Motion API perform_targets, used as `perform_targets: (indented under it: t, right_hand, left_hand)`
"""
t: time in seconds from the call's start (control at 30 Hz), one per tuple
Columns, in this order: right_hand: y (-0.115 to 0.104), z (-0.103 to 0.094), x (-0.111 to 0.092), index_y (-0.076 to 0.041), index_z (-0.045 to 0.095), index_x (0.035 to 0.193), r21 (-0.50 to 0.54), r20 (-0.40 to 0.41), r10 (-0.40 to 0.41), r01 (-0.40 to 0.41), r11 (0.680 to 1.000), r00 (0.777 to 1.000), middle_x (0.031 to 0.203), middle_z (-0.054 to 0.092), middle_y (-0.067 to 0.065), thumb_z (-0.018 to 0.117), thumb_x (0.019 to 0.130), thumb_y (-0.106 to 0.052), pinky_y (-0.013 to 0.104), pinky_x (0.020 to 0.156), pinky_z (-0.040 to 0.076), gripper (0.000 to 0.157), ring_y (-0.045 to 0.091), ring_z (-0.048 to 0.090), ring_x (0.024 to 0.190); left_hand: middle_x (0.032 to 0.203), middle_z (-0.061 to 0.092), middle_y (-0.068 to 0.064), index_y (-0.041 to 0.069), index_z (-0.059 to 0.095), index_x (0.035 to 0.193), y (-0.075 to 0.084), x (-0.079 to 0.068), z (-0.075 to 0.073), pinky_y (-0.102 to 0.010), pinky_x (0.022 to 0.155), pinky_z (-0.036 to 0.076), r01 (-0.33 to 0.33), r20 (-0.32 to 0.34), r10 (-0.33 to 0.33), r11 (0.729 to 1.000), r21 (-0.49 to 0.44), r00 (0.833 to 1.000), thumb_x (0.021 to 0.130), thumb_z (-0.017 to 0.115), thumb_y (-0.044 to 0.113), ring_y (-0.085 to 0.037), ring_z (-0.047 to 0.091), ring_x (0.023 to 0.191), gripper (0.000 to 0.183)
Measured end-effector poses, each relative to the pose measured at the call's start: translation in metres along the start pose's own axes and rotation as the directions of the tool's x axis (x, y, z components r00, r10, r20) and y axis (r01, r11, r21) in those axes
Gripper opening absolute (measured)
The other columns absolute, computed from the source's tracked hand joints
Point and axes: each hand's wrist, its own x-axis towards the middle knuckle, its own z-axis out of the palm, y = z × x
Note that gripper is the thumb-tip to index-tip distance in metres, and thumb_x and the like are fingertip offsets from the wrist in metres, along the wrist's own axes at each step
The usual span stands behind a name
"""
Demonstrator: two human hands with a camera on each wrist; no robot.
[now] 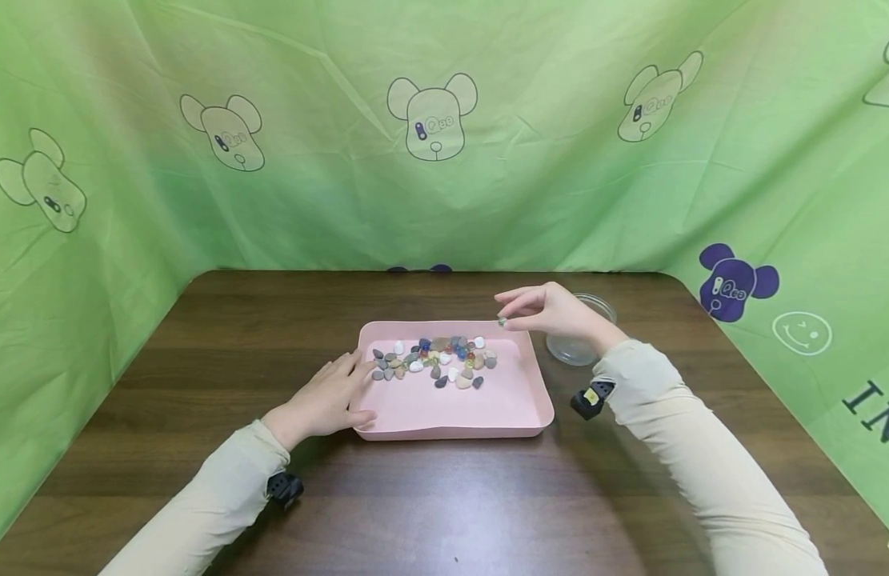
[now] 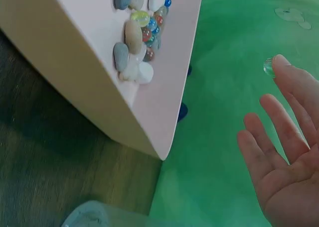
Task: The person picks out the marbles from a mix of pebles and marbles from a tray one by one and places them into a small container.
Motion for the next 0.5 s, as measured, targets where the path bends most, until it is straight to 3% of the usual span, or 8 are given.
perform_targets:
  t: [0.2,0.37,0.5]
  right_hand:
    - [0.003,-0.009,-0.008,-0.003,0.071,0.102,-0.019,-0.032,0.07,-0.07,0.997,0.997,0.133,0.056,0.013,0.074,0.079,-0.021,0.033,0.098,0.047,0.03,0.028,0.058,0.118]
    - [0.008,-0.018,-0.015,-0.01,0.072,0.102,-0.104,-0.072,0.09,-0.097,0.99,0.993,0.132,0.058,0.007,0.072,0.081,-0.027,0.035,0.099,0.046,0.027,0.024,0.057,0.119]
    - [0.011,-0.023,-0.021,-0.013,0.073,0.101,-0.137,-0.097,0.083,-0.096,0.986,0.992,0.132,0.059,0.006,0.072,0.081,-0.028,0.035,0.097,0.047,0.026,-0.001,0.057,0.111]
  left_hand:
    - [0.146,0.028,-0.033,0.0,0.04,0.138,0.0,0.0,0.0,-0.059,0.109,0.027,0.0,0.0,0.0,1.0,0.001,1.0,0.082,0.068,0.034,-0.048,0.031,0.134,0.071]
    - [0.146,0.028,-0.033,-0.001,0.039,0.138,0.0,0.0,0.0,-0.059,0.109,0.027,0.001,0.004,-0.001,1.0,0.001,1.0,0.083,0.068,0.034,-0.048,0.03,0.134,0.071]
    - [0.146,0.028,-0.033,-0.001,0.039,0.138,0.0,0.0,0.0,-0.058,0.109,0.027,0.002,0.007,-0.002,1.0,0.005,1.0,0.083,0.068,0.034,-0.048,0.03,0.134,0.071]
